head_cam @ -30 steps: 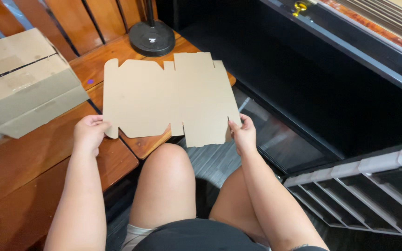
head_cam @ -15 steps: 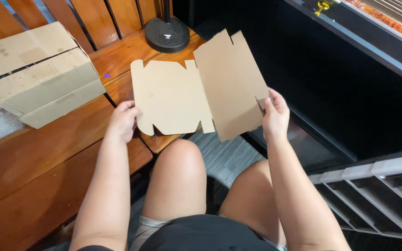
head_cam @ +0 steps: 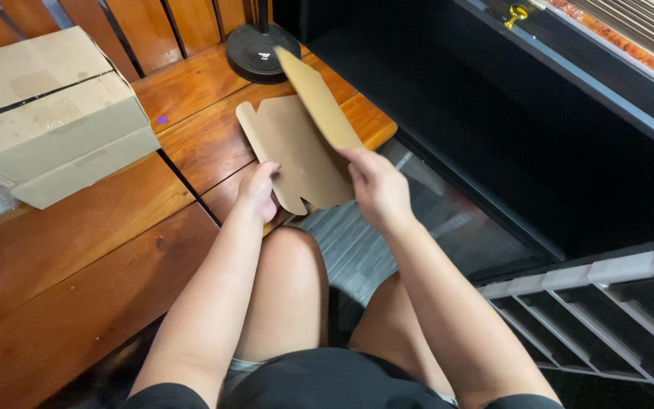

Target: The person organizes flat cardboard pieces and stacks of plastic-wrapped items. They pick up the cardboard pieces from a wooden bench and place them on a shelf, then repeatedly pick up stacks of the wrapped items from the bench and place them on the same shelf.

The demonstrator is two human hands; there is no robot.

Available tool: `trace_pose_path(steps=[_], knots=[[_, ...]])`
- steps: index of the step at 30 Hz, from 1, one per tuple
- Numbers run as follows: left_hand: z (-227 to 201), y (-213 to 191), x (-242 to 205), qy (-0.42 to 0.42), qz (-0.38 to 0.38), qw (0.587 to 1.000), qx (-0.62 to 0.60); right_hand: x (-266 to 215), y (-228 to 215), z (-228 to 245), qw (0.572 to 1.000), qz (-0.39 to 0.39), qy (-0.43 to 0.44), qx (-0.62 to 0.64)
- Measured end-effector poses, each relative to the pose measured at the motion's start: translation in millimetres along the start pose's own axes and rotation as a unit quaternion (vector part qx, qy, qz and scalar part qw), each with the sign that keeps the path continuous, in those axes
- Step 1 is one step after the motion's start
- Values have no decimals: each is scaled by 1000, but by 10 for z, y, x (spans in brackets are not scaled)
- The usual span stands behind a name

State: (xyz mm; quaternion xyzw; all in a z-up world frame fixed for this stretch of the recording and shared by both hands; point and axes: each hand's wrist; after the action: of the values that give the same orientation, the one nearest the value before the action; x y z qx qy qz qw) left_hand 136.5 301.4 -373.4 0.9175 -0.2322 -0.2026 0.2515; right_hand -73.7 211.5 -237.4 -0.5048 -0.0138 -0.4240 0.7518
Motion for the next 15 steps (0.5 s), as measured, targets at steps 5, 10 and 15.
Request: trace_pose_path(steps=[5, 10, 15], knots=[[93, -59, 158, -67, 66, 995, 14, -180, 281, -62, 995, 78, -55, -22], [227, -154, 232, -57, 89, 993, 57, -467, 491, -114, 991, 90, -86, -53], [300, -208, 248, -55, 97, 993, 43, -844, 553, 211, 914, 154, 296, 228]])
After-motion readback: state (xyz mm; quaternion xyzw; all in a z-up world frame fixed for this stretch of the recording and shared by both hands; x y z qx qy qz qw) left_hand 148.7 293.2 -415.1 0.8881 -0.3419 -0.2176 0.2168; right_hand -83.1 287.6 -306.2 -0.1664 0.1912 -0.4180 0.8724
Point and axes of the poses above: each hand's wrist, its own x-axis towards the middle knuckle, its own y-axis out of the palm, z = x × y, and after that the axes turned 11 degrees about y, right-handed
